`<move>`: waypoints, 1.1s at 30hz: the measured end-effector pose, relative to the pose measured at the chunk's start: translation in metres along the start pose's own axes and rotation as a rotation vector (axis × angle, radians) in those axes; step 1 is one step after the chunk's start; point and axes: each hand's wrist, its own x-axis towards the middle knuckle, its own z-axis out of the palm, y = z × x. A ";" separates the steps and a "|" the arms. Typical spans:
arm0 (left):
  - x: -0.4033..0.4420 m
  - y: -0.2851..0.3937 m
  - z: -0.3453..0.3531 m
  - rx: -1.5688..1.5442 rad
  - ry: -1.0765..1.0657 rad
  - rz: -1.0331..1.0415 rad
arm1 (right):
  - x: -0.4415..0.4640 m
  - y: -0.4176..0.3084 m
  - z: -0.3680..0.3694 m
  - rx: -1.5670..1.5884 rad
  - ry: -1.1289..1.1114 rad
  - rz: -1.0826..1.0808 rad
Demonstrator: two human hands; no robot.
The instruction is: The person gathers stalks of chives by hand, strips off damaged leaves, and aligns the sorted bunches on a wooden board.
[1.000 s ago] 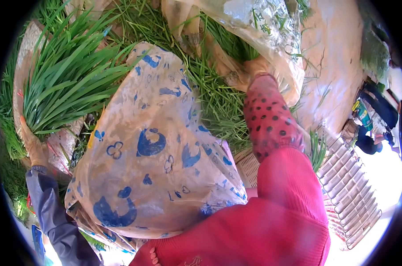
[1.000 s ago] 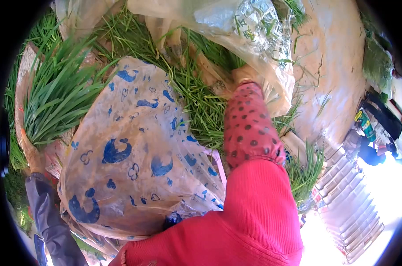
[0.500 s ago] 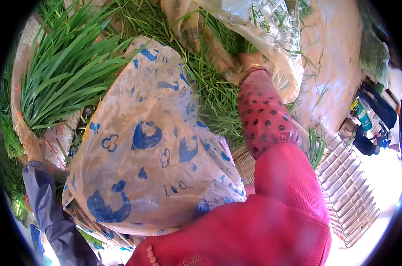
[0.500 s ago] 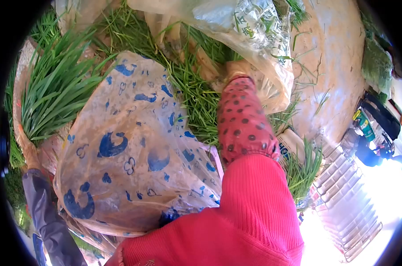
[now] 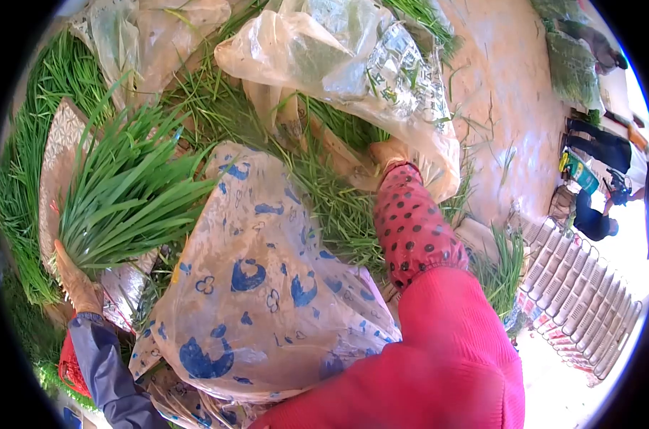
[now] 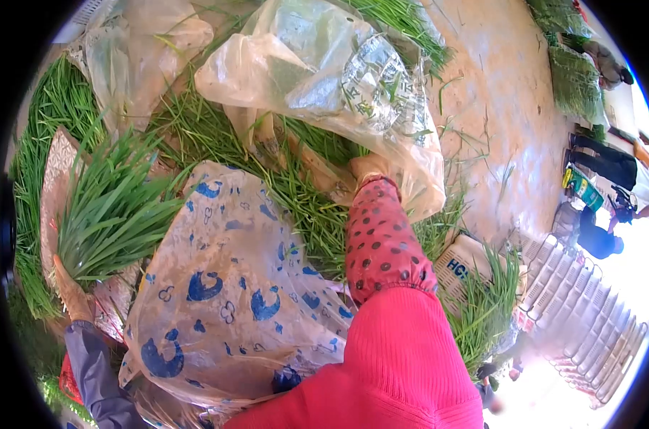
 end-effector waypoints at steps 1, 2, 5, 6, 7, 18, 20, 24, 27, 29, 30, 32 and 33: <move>0.001 -0.006 -0.001 -0.015 -0.009 -0.004 | 0.007 0.003 -0.006 -0.079 -0.099 -0.075; 0.002 -0.012 0.000 0.088 -0.005 0.019 | 0.012 0.007 -0.010 -0.159 -0.196 -0.147; -0.004 0.012 -0.002 0.342 0.008 0.154 | 0.013 0.020 -0.021 -0.105 -0.162 -0.207; -0.007 0.028 -0.004 0.497 0.032 0.275 | 0.014 0.024 -0.026 -0.019 -0.206 -0.246; -0.011 0.042 -0.006 0.440 0.005 0.234 | 0.019 0.023 -0.023 0.060 -0.335 -0.153; -0.013 0.045 -0.010 0.507 -0.034 0.249 | -0.021 -0.023 0.018 0.127 0.063 -0.139; -0.012 0.039 -0.009 0.477 -0.067 0.198 | -0.014 -0.021 0.029 0.142 0.064 -0.079; -0.010 0.034 -0.008 0.466 0.000 0.218 | -0.006 -0.018 0.015 -0.019 -0.012 -0.015; -0.008 0.023 -0.003 0.323 0.000 0.166 | 0.042 0.010 0.016 -0.253 -0.069 -0.134; -0.009 0.025 0.000 0.251 0.000 0.161 | 0.074 0.030 -0.001 -0.422 -0.122 -0.232; -0.010 0.033 -0.001 0.307 0.009 0.196 | 0.107 0.048 -0.002 -0.620 -0.161 -0.362; -0.012 0.050 -0.002 0.419 0.032 0.267 | 0.119 0.060 -0.003 -0.820 -0.201 -0.491; -0.012 0.052 -0.002 0.427 0.038 0.279 | 0.109 0.058 -0.005 -0.698 -0.207 -0.428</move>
